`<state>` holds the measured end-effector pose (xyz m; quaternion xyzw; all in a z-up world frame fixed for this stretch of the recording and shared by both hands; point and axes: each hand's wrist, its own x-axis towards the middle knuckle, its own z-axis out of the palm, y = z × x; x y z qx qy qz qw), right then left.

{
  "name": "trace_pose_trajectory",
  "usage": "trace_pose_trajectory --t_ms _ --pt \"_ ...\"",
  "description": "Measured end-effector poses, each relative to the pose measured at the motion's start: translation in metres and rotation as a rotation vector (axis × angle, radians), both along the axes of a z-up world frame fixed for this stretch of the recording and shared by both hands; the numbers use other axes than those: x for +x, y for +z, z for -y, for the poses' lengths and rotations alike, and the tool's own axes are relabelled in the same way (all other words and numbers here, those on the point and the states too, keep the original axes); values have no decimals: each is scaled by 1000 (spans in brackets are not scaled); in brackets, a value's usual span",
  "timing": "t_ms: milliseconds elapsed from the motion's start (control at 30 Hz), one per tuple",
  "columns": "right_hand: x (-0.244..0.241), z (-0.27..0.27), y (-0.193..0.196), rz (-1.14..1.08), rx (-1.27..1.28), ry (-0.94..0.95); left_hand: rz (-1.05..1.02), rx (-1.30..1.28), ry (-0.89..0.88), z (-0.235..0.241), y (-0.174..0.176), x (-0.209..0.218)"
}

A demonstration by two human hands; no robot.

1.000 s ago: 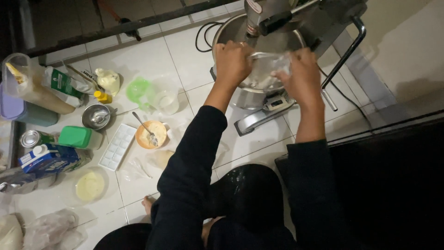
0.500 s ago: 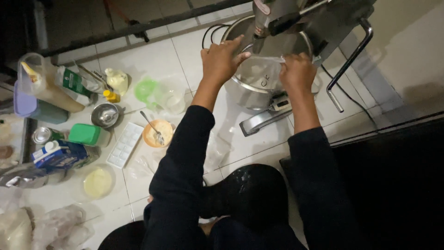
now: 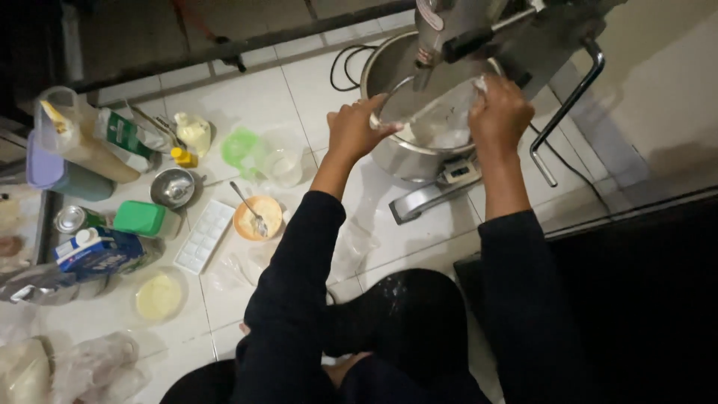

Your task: Preparing flour for baking by opening bags, weighing specific amounts on a digital scale, and pouring them into an industrial mixer.

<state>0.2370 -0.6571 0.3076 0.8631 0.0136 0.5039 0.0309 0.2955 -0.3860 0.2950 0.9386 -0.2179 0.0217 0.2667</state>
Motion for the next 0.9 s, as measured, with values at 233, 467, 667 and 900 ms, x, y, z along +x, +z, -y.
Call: trace_pose_trajectory --t_ms 233,467,667,900 --pt "1 14 -3 -53 0 41 -43 -13 -59 38 -27 -9" --pt "-9 3 6 -139 -19 51 138 55 -94 64 -41 -20" --pt "-24 -3 7 -188 -5 13 193 -13 -79 78 -44 -27" --pt "-42 -9 39 -398 397 196 81 -382 -74 94 -68 7"
